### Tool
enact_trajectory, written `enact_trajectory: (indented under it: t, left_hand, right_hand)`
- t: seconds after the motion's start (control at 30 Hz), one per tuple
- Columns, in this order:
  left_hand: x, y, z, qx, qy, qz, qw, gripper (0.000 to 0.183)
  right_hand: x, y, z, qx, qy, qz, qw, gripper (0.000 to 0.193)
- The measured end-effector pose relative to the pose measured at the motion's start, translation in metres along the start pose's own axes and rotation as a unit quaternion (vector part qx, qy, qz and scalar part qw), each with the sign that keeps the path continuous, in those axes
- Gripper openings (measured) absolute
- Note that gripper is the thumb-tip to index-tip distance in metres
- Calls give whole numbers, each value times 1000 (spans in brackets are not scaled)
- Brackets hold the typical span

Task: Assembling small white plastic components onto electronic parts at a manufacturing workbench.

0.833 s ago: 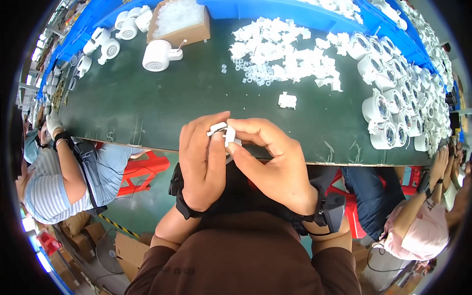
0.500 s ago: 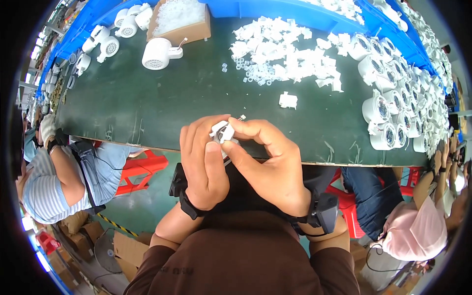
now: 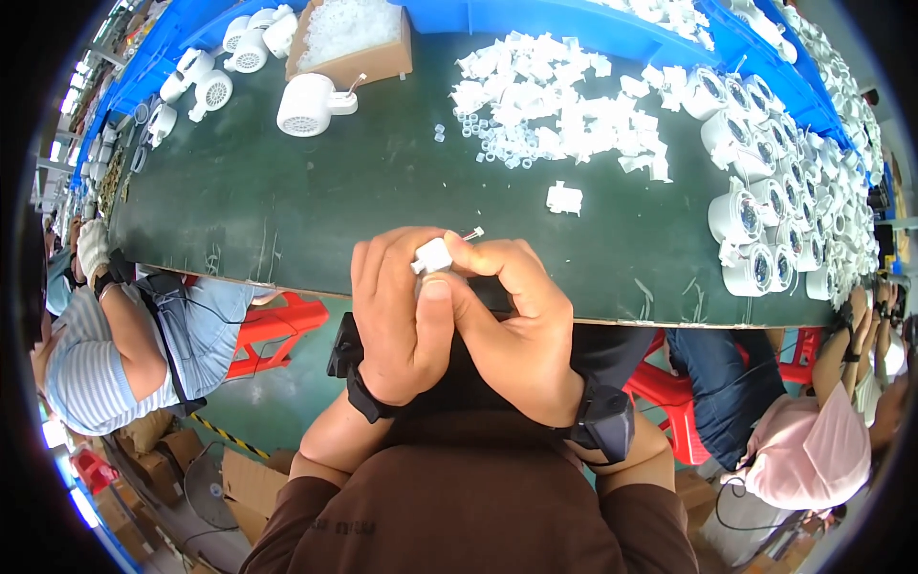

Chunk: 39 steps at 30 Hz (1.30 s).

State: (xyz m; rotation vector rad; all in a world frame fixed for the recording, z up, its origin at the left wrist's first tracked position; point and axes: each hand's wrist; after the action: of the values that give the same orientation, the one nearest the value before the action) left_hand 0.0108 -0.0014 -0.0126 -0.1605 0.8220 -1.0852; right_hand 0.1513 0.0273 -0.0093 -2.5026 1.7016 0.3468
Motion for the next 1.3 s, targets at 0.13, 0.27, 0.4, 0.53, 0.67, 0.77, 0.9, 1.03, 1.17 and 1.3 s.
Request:
enact_trajectory:
  t: [0.13,0.27,0.4,0.53,0.67,0.77,0.9,1.03,1.17,1.3]
  left_hand:
    - [3,-7,-8,-37,13,0,999,28]
    - [-3,-18,-4,-31,11,-28,999,21]
    - [-9,-20,4,-49,14,-49,997,19]
    - [-13,-17,9,-75,23,-59,995,20]
    - [-14,-18,11,-71,23,-68,995,23]
    - [-10,-20,12,-63,14,-65,996,24]
    - [-9,-25,9,-61,11,-61,996,25]
    - [-8,-17,1,-40,11,-53,998,27]
    - [-12,-9,-2,-63,43,-72,995,27]
    - [-14,-6,0,-52,48,-72,995,34]
  right_hand:
    - [-14,-10,-12,15,41,-49,998,20]
    - [-49,-46,-5,130,109,23,985,12]
    - [-68,-66,2,270,55,29,961,10]
    - [-86,-54,8,393,-147,-87,903,14]
    - [-105,-37,16,496,-252,-94,826,20]
    - [-104,-32,21,490,-235,-107,833,18]
    - [-84,-31,-9,338,-148,-88,925,11]
    - [-51,-40,-41,74,63,-129,987,13]
    - [-38,-37,-24,61,39,-122,990,17]
    - [-36,-34,-16,-38,89,-102,990,15]
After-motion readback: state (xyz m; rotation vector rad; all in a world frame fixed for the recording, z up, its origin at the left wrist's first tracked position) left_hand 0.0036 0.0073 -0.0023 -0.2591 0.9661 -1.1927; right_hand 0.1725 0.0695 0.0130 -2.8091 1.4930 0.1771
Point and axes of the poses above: each hand's wrist, its own x-axis away from the middle knuckle, its own y-axis out of the palm, z = x × y, and after that the axes turned 3 degrees about -y, right-handed
